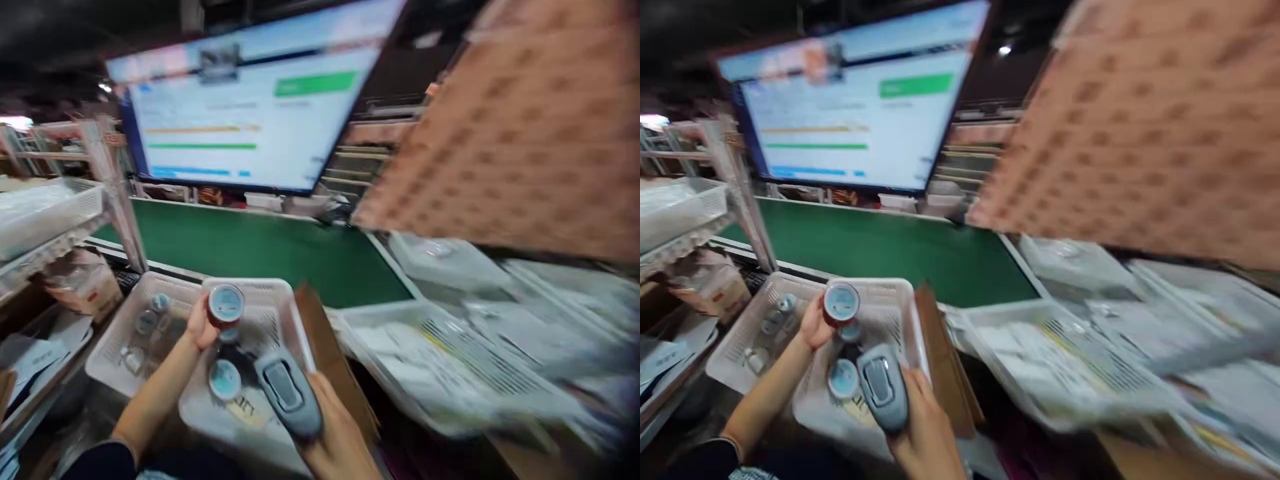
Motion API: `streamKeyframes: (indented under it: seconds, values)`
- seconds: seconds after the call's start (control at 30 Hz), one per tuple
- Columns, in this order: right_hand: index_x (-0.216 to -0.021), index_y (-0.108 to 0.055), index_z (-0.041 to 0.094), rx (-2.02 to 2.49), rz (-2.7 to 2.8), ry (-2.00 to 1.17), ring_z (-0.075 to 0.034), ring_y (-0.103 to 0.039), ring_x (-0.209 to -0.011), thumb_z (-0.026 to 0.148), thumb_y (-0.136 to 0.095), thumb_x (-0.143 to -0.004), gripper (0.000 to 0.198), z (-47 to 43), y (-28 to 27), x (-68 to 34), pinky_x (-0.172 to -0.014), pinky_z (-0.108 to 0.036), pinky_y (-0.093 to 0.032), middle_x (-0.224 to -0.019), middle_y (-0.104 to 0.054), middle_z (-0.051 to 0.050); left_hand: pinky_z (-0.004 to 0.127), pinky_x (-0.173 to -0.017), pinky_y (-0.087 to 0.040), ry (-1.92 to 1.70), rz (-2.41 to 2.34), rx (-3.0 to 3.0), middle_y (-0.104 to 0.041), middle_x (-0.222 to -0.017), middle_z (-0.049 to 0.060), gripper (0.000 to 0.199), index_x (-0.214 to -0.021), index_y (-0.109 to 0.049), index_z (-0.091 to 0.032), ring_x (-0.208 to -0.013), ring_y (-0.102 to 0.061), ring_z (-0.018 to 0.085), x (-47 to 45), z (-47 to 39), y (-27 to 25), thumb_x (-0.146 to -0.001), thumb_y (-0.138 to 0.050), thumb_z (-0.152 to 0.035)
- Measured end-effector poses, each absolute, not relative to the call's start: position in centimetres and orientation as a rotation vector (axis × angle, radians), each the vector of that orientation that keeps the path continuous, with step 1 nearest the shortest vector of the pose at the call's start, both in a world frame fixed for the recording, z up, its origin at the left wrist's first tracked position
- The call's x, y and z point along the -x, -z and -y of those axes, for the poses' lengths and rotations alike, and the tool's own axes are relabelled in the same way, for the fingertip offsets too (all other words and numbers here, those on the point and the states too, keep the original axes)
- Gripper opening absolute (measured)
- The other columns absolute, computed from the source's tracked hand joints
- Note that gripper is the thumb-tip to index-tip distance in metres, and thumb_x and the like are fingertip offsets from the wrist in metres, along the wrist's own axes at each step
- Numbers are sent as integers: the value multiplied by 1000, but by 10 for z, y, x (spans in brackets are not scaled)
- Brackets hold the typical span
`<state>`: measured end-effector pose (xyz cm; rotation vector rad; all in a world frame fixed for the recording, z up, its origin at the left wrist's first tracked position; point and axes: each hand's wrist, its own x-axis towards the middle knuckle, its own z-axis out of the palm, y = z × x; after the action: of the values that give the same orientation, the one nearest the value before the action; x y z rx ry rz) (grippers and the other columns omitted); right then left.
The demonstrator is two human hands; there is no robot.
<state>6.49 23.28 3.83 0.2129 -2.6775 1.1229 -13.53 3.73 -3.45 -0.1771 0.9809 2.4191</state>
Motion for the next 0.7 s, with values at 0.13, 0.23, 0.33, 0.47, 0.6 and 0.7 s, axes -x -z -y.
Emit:
streamKeyframes:
  seconds: [0.13,0.23,0.33,0.47,0.6,0.7]
  values:
    - [-134,-55,17,17,2796,-1174,-23,-65,-96,7,-49,-76,59,-235,-40,-87,-80,-31,-51,-118,-57,-12,48,-102,-57,-2318,-940,353,-73,-108,9,27,-113,-64,-17,-113,-67,27,101,-59,9,-97,-55,-37]
    - [-143,-54,18,78,2822,-1153,-23,-65,-91,12,-51,-80,63,-237,-43,-87,-76,-31,-50,-113,-57,-11,48,-105,-56,-2265,-1018,335,-73,-113,10,28,-113,-66,-15,-122,-64,29,78,-65,3,-93,-61,-35]
    - [-144,-53,16,38,2839,-1148,-24,-65,-91,16,-51,-81,63,-239,-39,-93,-73,-32,-49,-111,-59,-11,50,-105,-56,-2217,-1031,269,-70,-125,11,37,-120,-66,-16,-127,-61,32,63,-64,10,-93,-64,-42]
    - [-116,-59,15,-53,2757,-1209,-21,-65,-89,18,-51,-81,36,-249,-26,-109,-70,-27,-49,-104,-61,-9,54,-103,-54,-2089,-1263,98,-63,-139,16,57,-139,-60,-15,-132,-58,36,57,-60,40,-103,-50,-58]
    - [-103,-55,19,42,2659,-1329,-18,-61,-80,24,-56,-87,17,-258,-9,-130,-69,-27,-47,-96,-60,-4,44,-111,-48,-2116,-1957,-50,-60,-142,16,56,-154,-44,-14,-132,-58,28,99,-31,75,-104,-54,-36]
    - [-111,-57,21,294,2633,-1393,-20,-62,-88,36,-59,-92,25,-259,-2,-140,-80,-32,-46,-103,-61,-4,37,-112,-46,-1964,-2662,-128,-60,-139,17,47,-148,-48,-11,-129,-58,24,159,24,89,-104,-52,-26]
